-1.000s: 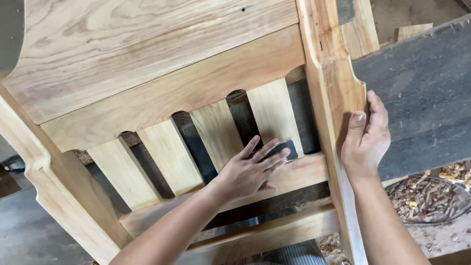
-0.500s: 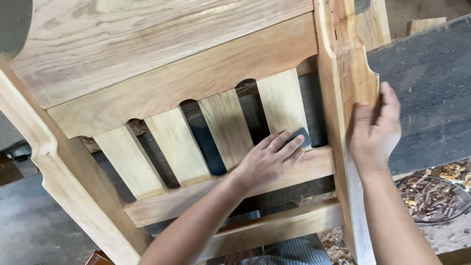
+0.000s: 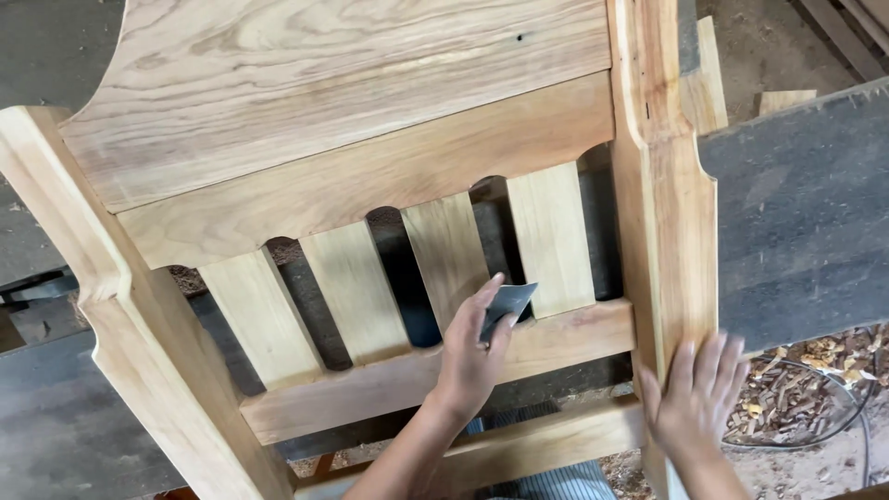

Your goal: Sand the wooden components of a chair back by hand using sandpaper.

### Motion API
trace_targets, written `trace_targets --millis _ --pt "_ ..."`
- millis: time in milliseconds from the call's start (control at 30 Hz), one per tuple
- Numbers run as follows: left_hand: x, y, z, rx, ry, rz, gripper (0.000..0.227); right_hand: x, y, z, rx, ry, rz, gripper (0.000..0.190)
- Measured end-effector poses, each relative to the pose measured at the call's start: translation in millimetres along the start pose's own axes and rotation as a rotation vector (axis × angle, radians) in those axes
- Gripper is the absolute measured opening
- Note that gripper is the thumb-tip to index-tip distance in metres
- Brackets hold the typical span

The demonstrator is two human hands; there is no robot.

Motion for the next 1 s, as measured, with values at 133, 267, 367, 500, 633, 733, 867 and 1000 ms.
trace_targets --millis 133,267,367,500,633,733,867,1000 --pt "-6.5 8.4 10.3 0.026 0.078 0.095 0.058 -53.8 56.0 -139.5 -0.145 -0.132 0.019 0.084" --pt "-5.5 1.7 15.4 -0.027 0.123 0.084 0.054 -96.6 109.1 -245.7 -0.075 -0.112 -0.078 0.085" --pt "-1.8 -5.3 27.0 -0.062 0.108 0.066 0.047 -72.7 126.0 -312.4 0.183 -0.098 -0.313 0.065" --pt "-18.9 -10.1 45.4 -0.052 0.207 0.248 0.032 44.6 120.1 -334.5 0.622 0.055 -1.31 0.018" --pt "-43.8 -27.8 63.7 0.014 0.288 0.456 0.02 -59.0 189.5 -188.8 0.505 -0.051 -1.189 0.029" --pt "-33.1 -31.1 68.2 0.06 0.3 0.609 0.017 -125.0 124.6 -98.8 0.085 -0.121 -1.419 0.056" --pt "-11.6 -42.5 64.7 -0.047 0.272 0.59 0.018 -141.5 71.6 -37.0 -0.003 -0.176 -1.167 0.062" --pt "55.8 -16.4 28.1 -0.148 -0.181 0.139 0.031 -126.6 111.6 -40.2 0.264 -0.081 -0.881 0.055"
Point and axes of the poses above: each hand's wrist, its own z-axis away from the middle knuckle, its own y-axis out of the back of the hand, x = y × z, the point moved 10 cm from there along -z, towards the middle knuckle, and after that the axes turned 2 degrees about x, right-handed, at the moved point
